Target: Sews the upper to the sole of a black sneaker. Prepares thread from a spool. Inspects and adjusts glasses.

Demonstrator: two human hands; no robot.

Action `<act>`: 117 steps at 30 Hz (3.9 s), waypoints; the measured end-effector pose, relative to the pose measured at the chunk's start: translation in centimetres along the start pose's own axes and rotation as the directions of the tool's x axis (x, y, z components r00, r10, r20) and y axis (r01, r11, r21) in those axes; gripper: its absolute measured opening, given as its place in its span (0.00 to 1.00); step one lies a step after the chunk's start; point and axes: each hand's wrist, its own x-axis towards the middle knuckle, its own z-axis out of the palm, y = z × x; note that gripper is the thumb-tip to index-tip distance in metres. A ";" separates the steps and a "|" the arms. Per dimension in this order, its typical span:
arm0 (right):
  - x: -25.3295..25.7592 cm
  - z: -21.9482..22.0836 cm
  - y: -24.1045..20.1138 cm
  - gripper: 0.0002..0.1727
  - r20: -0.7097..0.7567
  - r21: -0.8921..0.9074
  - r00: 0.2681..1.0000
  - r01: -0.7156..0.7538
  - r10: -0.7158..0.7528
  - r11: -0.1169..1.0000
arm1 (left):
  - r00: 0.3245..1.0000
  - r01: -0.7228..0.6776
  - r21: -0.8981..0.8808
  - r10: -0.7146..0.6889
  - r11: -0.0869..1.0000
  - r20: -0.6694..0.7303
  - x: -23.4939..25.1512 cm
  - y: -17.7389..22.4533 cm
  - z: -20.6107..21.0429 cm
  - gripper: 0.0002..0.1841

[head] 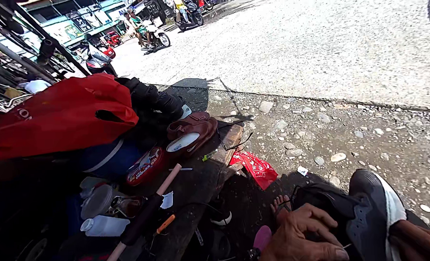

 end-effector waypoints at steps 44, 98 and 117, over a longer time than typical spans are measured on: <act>-0.5 0.8 -2.8 0.12 -0.024 -0.189 0.999 -0.052 0.048 0.981 | 0.980 0.196 0.545 -0.153 0.815 -0.124 2.7 -2.8 5.4 0.14; -8.7 2.1 -1.6 0.08 -0.197 0.898 0.845 -0.048 0.497 0.438 | 0.984 0.102 0.750 0.044 0.654 -0.172 2.2 -3.0 4.2 0.12; -9.0 5.2 -1.5 0.11 -0.439 0.716 0.833 0.097 0.337 0.692 | 0.744 0.661 0.685 -0.389 0.306 -0.544 -10.3 -2.6 -4.8 0.18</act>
